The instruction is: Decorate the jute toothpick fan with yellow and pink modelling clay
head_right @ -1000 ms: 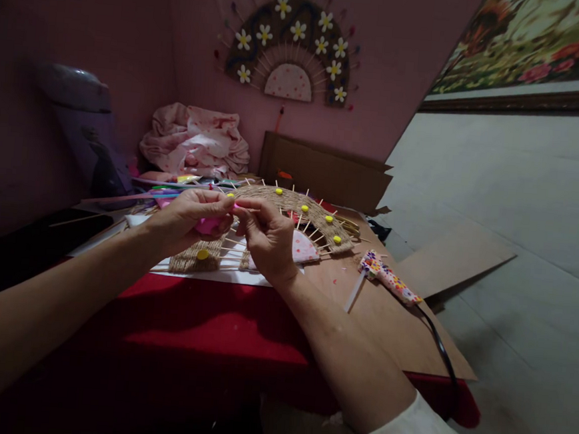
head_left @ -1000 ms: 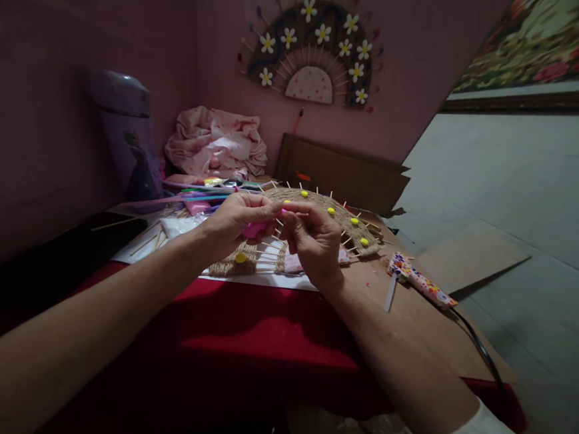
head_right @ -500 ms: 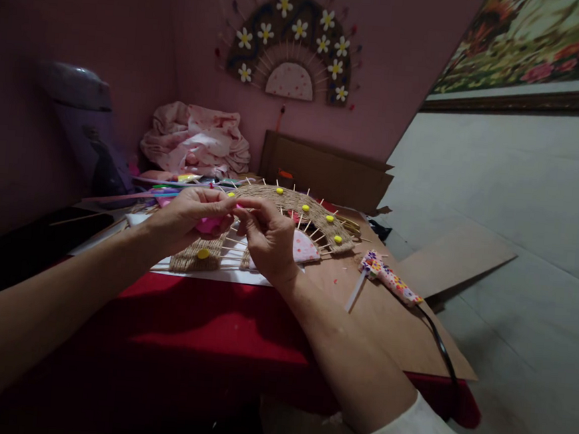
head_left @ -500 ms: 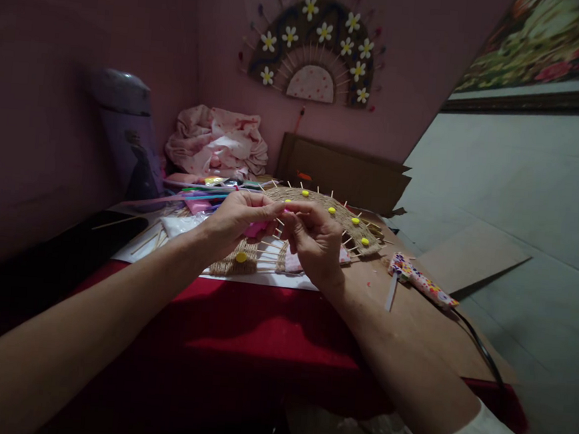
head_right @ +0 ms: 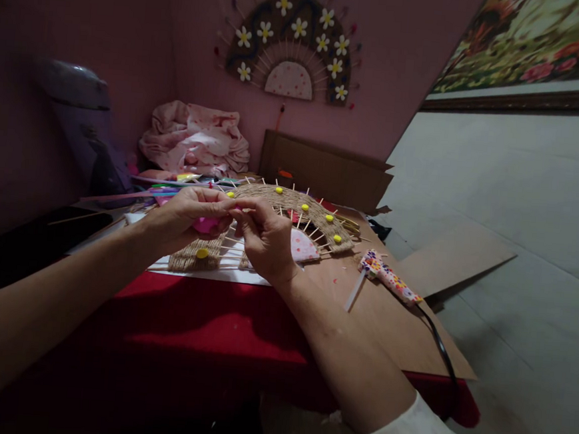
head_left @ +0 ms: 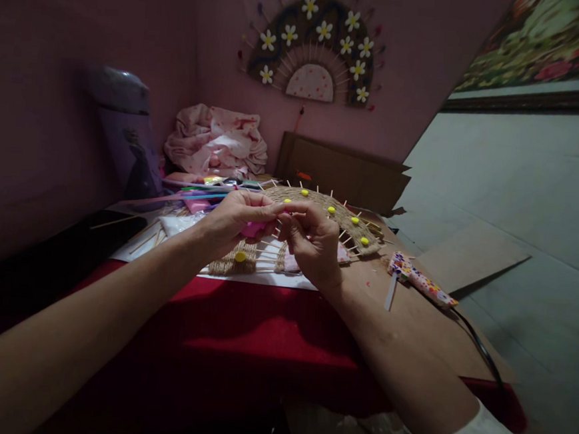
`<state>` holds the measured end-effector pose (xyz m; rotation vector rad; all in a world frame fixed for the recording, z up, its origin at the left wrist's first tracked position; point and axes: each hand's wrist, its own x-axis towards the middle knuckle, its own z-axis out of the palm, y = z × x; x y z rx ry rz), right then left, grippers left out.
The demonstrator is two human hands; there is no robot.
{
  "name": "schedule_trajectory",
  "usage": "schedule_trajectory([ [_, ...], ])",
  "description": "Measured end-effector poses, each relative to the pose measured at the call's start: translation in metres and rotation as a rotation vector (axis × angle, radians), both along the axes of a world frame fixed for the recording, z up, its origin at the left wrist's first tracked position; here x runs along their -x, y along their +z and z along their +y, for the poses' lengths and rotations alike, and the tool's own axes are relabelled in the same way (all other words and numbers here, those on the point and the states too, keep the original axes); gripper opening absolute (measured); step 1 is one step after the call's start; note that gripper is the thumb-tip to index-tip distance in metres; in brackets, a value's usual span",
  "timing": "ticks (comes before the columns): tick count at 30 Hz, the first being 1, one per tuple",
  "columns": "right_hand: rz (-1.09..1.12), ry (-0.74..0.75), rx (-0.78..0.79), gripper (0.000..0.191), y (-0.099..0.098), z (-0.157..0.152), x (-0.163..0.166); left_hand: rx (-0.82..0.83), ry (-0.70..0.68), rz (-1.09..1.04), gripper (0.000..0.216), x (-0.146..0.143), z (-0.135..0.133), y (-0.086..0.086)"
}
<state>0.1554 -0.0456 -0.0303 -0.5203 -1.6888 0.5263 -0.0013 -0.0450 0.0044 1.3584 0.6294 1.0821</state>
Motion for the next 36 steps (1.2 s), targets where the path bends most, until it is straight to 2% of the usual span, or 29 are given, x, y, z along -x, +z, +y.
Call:
schedule_trajectory([
  [7, -0.073, 0.009, -0.079, 0.01, -0.0018, 0.0021, -0.0022, 0.001, 0.002, 0.005, 0.027, 0.0004, 0.0013, -0.0005],
  [18, -0.169, -0.08, -0.139, 0.009, 0.0007, -0.0014, -0.0037, 0.007, 0.022, 0.011, 0.029, -0.0003, -0.0021, 0.0024],
  [36, -0.214, -0.117, -0.148, 0.011, -0.0003, -0.0007, -0.0049, 0.001, 0.013, 0.022, 0.027, -0.0006, -0.0002, 0.0015],
])
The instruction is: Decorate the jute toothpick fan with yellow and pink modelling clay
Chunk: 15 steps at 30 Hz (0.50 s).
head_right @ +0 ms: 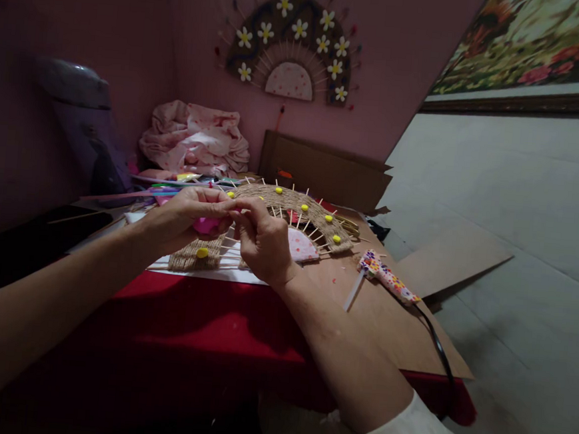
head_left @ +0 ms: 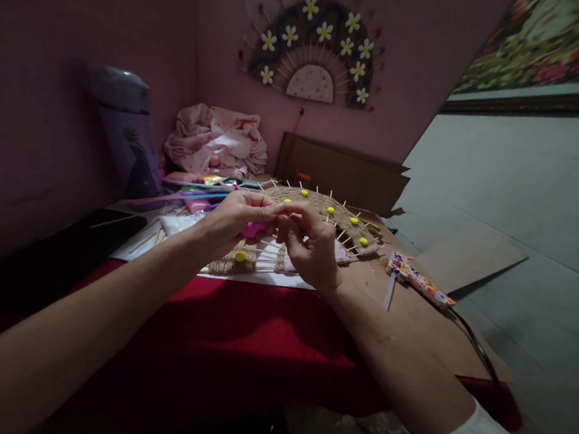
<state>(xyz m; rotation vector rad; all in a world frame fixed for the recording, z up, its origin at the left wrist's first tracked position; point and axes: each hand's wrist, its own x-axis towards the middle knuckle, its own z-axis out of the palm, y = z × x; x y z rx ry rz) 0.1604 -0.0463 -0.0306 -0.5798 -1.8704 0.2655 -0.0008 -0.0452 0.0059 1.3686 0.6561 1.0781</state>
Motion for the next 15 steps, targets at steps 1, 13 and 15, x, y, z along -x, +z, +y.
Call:
schedule_trajectory([
  [1, 0.0, 0.0, 0.006, 0.011, -0.0005, 0.0003, 0.0, 0.001, -0.001, -0.004, 0.027, 0.0, 0.0001, -0.0002],
  [13, 0.065, 0.018, 0.004, 0.012, -0.0019, 0.0024, 0.0022, 0.03, -0.016, -0.04, 0.035, -0.0003, 0.0015, -0.0034],
  [15, 0.062, 0.013, 0.009, 0.012, -0.0027, 0.0028, 0.0019, 0.027, -0.017, -0.036, 0.035, -0.0002, 0.0018, -0.0036],
])
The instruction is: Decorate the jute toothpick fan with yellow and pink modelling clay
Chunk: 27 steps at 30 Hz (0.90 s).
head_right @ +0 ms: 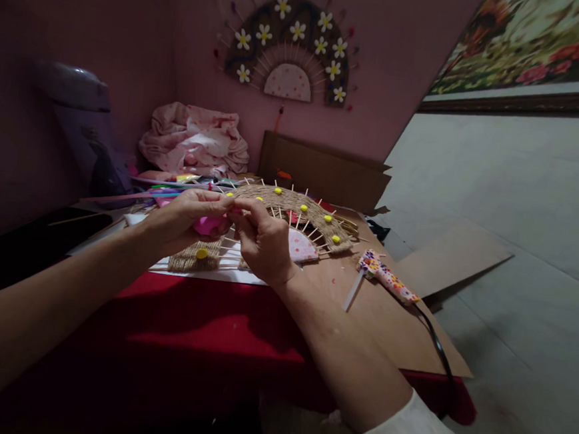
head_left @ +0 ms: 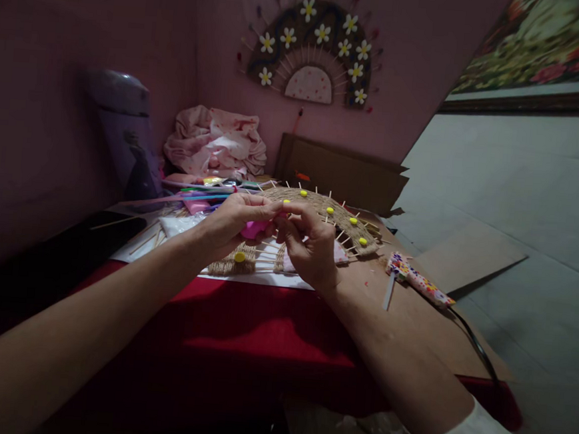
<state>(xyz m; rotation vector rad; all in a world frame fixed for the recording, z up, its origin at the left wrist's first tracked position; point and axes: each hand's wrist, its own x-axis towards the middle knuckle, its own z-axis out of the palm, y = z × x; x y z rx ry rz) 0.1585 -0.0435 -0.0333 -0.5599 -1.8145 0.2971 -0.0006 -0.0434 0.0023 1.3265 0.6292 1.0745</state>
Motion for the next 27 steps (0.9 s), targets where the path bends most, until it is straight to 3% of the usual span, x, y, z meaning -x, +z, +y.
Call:
schedule_trajectory([
  [27, 0.086, 0.065, 0.012, 0.013, 0.001, -0.0019, 0.0019, 0.005, -0.066, -0.022, 0.039, 0.0004, -0.0037, 0.0023],
])
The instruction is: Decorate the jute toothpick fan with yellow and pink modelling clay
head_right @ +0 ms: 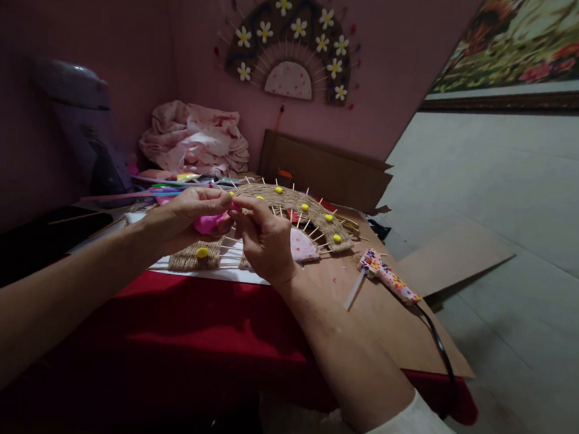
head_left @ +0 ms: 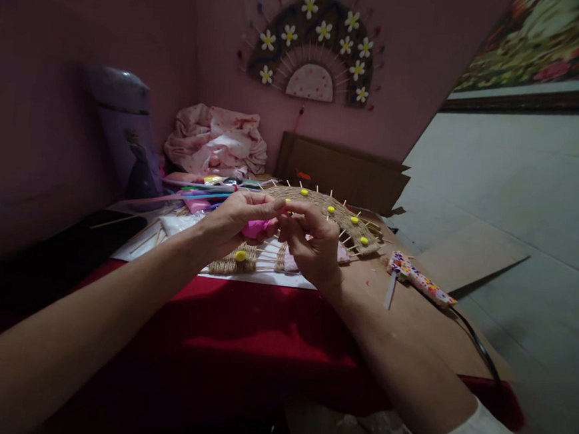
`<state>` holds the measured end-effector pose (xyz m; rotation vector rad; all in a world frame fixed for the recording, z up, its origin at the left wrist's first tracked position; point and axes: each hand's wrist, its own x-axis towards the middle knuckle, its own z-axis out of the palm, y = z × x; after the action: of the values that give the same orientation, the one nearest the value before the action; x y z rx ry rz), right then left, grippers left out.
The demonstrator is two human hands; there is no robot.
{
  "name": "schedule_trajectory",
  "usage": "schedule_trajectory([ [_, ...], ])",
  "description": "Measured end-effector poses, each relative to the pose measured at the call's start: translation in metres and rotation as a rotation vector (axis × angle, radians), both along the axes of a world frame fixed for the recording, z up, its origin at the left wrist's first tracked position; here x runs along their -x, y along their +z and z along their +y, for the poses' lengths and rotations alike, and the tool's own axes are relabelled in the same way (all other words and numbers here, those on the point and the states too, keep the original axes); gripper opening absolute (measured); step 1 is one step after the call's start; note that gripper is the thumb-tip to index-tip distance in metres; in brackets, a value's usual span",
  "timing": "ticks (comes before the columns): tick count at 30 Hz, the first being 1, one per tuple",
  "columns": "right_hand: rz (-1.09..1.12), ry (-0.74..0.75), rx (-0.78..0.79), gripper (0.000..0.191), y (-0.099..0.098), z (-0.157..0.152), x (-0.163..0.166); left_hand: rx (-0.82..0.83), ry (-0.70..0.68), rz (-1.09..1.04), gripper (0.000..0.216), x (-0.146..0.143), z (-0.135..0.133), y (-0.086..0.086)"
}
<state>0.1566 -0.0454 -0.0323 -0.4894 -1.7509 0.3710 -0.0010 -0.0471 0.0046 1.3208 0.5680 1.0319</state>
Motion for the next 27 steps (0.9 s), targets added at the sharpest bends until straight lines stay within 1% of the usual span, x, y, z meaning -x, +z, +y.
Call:
schedule_trajectory([
  [5, -0.007, 0.005, -0.009, 0.01, 0.0003, 0.0003, -0.0002, -0.019, -0.018, 0.009, 0.038, 0.0005, 0.0021, -0.0004],
  [16, -0.081, -0.021, -0.015, 0.013, -0.0001, -0.0003, -0.0016, 0.0, 0.013, 0.002, 0.041, -0.0007, -0.0003, 0.0004],
  [22, -0.082, 0.015, -0.029, 0.011, 0.0017, -0.0011, -0.0006, -0.012, 0.017, 0.01, 0.043, -0.0022, -0.0007, 0.002],
  [27, -0.103, -0.025, -0.018, 0.01, 0.0008, -0.0004, -0.0015, -0.013, 0.028, 0.018, 0.041, -0.002, -0.0008, 0.0021],
])
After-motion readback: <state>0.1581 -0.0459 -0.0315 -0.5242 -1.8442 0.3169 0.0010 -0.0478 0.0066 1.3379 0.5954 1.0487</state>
